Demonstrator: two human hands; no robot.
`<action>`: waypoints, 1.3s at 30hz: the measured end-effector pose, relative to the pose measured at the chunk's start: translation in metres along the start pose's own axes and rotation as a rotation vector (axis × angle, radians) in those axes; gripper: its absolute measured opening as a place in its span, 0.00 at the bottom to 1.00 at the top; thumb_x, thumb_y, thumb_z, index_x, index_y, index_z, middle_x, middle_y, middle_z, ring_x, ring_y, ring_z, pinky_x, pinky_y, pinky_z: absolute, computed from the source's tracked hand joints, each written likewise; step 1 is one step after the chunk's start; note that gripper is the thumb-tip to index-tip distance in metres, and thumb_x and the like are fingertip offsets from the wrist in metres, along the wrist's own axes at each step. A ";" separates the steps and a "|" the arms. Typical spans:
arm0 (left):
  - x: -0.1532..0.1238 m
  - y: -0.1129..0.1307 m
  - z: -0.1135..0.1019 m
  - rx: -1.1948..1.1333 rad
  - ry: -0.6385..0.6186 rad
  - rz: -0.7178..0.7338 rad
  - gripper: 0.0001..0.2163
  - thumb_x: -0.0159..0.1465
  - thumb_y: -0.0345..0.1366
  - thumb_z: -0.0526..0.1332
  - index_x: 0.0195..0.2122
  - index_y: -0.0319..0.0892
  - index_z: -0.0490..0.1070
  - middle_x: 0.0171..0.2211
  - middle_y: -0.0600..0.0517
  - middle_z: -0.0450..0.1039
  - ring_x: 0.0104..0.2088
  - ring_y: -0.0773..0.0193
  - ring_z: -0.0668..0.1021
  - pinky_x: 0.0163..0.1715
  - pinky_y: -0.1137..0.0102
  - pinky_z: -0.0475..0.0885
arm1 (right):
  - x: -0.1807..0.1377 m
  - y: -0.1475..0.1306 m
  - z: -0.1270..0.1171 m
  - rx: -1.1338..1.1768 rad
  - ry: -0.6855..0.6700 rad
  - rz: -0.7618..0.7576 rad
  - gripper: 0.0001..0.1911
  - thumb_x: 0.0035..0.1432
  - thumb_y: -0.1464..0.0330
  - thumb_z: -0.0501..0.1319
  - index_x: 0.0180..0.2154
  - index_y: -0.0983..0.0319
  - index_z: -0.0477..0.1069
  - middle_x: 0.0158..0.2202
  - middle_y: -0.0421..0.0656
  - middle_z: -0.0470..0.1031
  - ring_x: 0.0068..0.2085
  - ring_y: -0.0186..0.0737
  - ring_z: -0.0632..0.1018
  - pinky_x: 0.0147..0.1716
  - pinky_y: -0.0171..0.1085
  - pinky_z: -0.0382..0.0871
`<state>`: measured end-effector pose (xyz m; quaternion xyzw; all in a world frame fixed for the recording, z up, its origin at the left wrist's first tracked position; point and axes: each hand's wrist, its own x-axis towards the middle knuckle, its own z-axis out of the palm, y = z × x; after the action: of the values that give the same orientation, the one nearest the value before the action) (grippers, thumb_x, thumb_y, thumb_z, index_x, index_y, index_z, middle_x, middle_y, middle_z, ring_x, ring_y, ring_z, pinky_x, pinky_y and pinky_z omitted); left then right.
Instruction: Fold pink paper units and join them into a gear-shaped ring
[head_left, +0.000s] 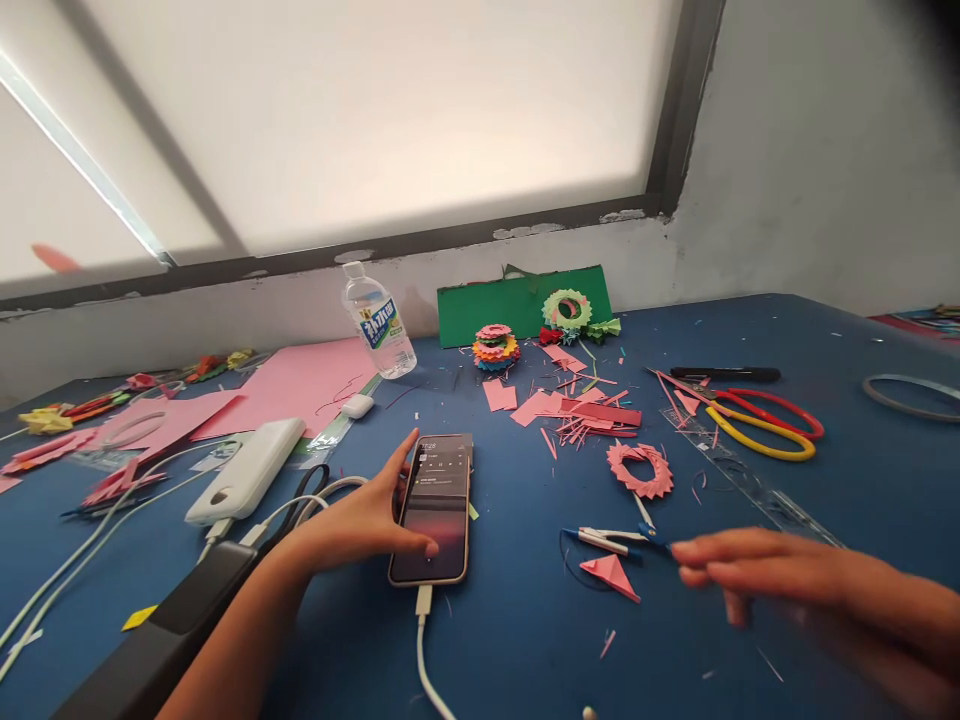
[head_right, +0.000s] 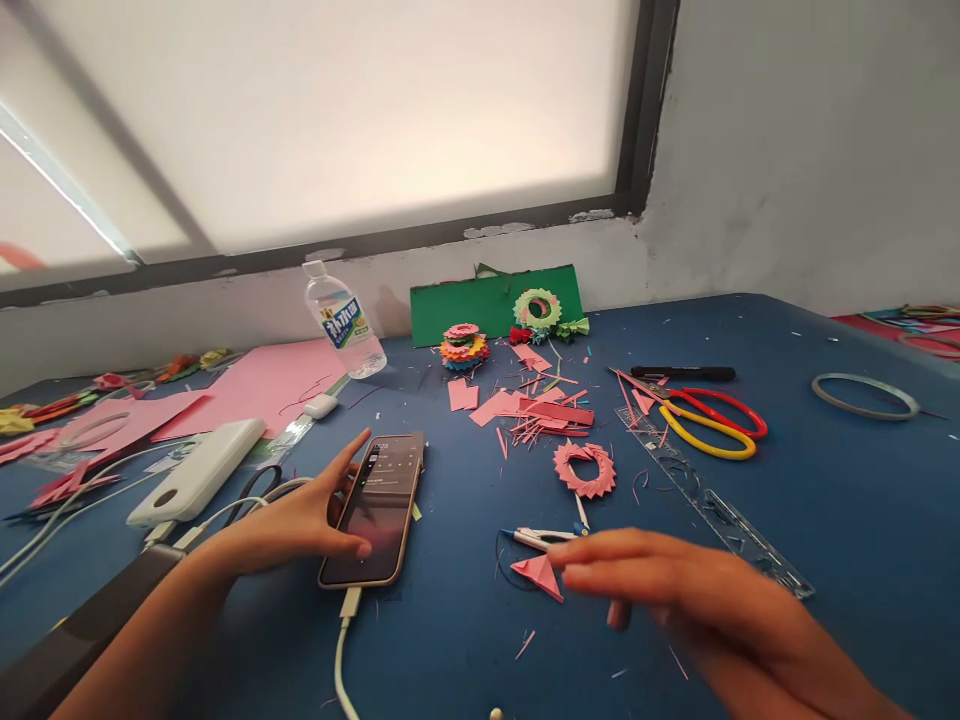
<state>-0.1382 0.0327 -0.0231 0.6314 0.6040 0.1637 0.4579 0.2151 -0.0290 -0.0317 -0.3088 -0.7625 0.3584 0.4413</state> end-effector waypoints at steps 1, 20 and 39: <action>0.000 0.000 0.000 0.001 -0.013 0.003 0.56 0.44 0.36 0.69 0.62 0.47 0.24 0.55 0.44 0.61 0.47 0.56 0.72 0.47 0.66 0.65 | 0.005 -0.001 -0.005 -0.044 0.011 0.029 0.14 0.63 0.66 0.50 0.43 0.46 0.71 0.42 0.41 0.75 0.35 0.41 0.78 0.28 0.34 0.74; 0.061 0.000 -0.002 0.389 0.392 -0.226 0.15 0.64 0.43 0.54 0.46 0.38 0.65 0.40 0.48 0.70 0.37 0.60 0.75 0.36 0.62 0.72 | 0.042 0.073 -0.031 -0.346 0.100 -0.259 0.17 0.55 0.80 0.51 0.37 0.57 0.73 0.36 0.40 0.76 0.39 0.34 0.77 0.34 0.29 0.74; 0.059 0.012 -0.003 0.443 0.357 -0.237 0.26 0.61 0.56 0.47 0.40 0.35 0.69 0.25 0.52 0.71 0.25 0.61 0.75 0.27 0.67 0.68 | 0.037 0.064 -0.024 -0.348 -0.016 -0.262 0.18 0.55 0.82 0.49 0.39 0.59 0.70 0.36 0.40 0.75 0.40 0.34 0.76 0.40 0.31 0.73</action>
<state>-0.1206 0.0899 -0.0329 0.6024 0.7653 0.0817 0.2117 0.2308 0.0415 -0.0588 -0.2756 -0.8501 0.1634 0.4179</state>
